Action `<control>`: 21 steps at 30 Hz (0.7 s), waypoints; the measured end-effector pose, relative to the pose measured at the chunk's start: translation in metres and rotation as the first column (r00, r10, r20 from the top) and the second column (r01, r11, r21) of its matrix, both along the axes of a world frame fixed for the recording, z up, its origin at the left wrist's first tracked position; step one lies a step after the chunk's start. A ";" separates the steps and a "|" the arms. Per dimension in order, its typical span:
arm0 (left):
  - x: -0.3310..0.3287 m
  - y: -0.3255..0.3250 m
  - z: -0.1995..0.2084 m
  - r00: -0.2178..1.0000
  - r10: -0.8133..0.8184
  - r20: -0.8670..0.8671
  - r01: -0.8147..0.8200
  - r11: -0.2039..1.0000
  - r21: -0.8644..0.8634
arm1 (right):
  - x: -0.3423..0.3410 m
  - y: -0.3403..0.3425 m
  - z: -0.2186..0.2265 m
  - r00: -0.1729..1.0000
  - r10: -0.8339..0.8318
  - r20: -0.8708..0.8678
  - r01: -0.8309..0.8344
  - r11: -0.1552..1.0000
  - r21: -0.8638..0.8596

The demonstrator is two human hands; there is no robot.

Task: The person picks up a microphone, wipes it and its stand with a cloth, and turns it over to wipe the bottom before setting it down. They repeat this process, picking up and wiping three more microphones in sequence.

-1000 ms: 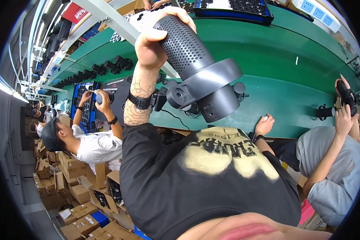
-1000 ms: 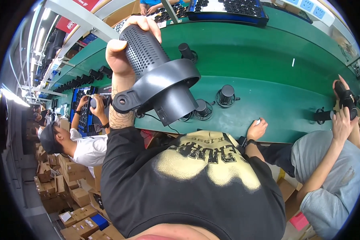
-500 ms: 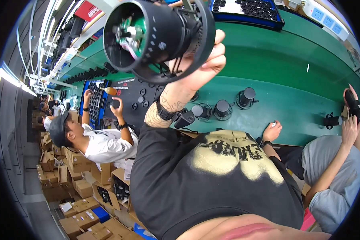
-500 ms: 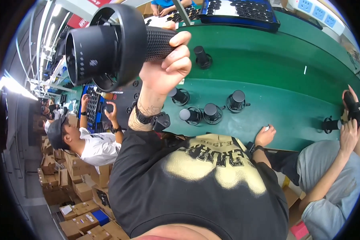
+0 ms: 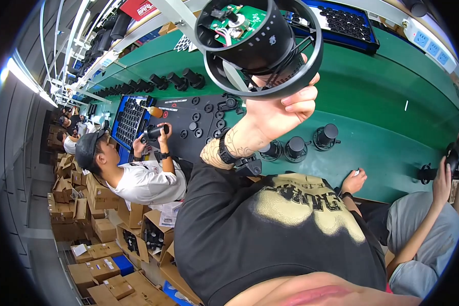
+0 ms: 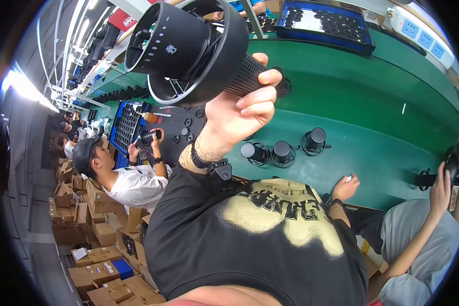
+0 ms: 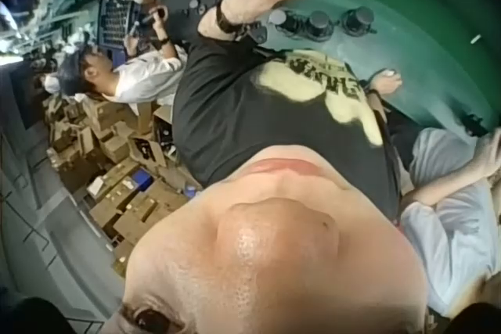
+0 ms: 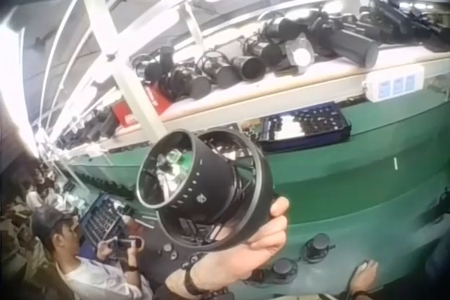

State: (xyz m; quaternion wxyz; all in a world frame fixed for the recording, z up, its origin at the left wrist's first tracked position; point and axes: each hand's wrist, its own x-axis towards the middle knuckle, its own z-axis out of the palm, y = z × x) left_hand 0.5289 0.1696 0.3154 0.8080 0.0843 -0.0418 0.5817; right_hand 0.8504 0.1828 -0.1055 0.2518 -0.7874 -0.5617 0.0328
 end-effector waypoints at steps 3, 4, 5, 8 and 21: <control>-0.002 0.001 0.000 1.000 -0.004 0.006 0.004 0.999 -0.043 | 0.000 -0.001 0.002 1.000 -0.010 -0.003 0.010 1.000 0.000; -0.005 0.002 -0.001 0.998 0.007 -0.069 -0.008 1.000 -0.026 | -0.002 0.000 -0.001 1.000 -0.007 -0.006 0.007 1.000 0.018; -0.010 0.004 -0.001 0.990 0.014 -0.142 -0.016 1.000 -0.010 | -0.003 0.001 -0.003 1.000 -0.007 -0.007 0.007 0.999 0.033; -0.037 0.028 -0.014 0.755 0.224 -0.616 -0.312 0.949 -0.038 | 0.002 -0.002 0.004 0.998 -0.015 -0.059 0.014 1.000 -0.008; -0.066 0.086 -0.216 -0.868 0.392 -0.304 0.414 0.910 -0.007 | -0.003 0.000 -0.003 1.000 -0.025 -0.012 0.026 0.996 0.090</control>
